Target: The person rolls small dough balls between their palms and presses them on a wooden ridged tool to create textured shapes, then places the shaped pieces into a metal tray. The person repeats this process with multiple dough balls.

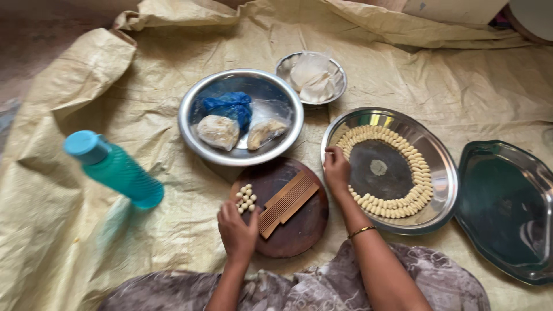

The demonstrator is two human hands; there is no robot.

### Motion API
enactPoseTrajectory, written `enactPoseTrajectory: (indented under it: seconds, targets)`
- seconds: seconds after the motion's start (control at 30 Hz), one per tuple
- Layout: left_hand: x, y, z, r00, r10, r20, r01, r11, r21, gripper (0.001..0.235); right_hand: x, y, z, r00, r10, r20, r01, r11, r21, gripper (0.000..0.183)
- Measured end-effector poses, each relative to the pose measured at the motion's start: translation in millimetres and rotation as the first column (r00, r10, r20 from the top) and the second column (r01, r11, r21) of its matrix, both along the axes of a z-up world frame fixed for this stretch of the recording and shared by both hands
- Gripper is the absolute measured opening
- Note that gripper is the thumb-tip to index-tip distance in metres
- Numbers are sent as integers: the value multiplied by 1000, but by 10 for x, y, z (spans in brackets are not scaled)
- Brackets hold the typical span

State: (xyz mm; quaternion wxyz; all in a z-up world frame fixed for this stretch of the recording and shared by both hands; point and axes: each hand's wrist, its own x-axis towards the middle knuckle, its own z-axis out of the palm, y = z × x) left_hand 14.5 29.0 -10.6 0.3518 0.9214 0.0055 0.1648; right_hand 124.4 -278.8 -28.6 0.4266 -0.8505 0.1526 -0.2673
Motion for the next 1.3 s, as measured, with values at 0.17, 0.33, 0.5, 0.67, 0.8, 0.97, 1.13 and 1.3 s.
enactPoseTrajectory:
  seconds: [0.17, 0.33, 0.5, 0.67, 0.8, 0.97, 1.13, 1.3]
  targets:
    - [115, 346, -165, 960, 258, -104, -256, 668, -699, 37, -398, 1030, 298, 873, 449, -190, -477, 867, -142, 35]
    - [130, 373, -309, 944, 238, -230, -316, 448, -836, 34, -601, 1604, 315, 810, 534, -241, -586, 747, -315, 27]
    - [19, 292, -193, 951, 191, -241, -305, 477, -825, 31, -606, 1819, 338, 830, 499, -248, -555, 776, -300, 50]
    - [-12, 264, 57, 935, 141, -324, -350, 503, -790, 29, -582, 1886, 290, 842, 441, -311, -530, 785, -320, 46]
    - [-63, 169, 133, 904, 36, -425, -365, 581, -728, 31, -498, 1839, 181, 829, 429, -360, -548, 752, -366, 37]
    - [-196, 18, 60, 983, -87, -160, 28, 941, -338, 32, -420, 1495, 193, 904, 390, -174, -423, 871, -248, 10]
    - [-318, -223, 88, 973, -227, -33, 228, 971, 65, 51, -686, 1048, 293, 945, 261, -199, -299, 934, -197, 25]
    - [-304, -312, 195, 949, -261, -177, 301, 920, 252, 70, -1004, 1085, 171, 921, 265, -285, -358, 865, -353, 35]
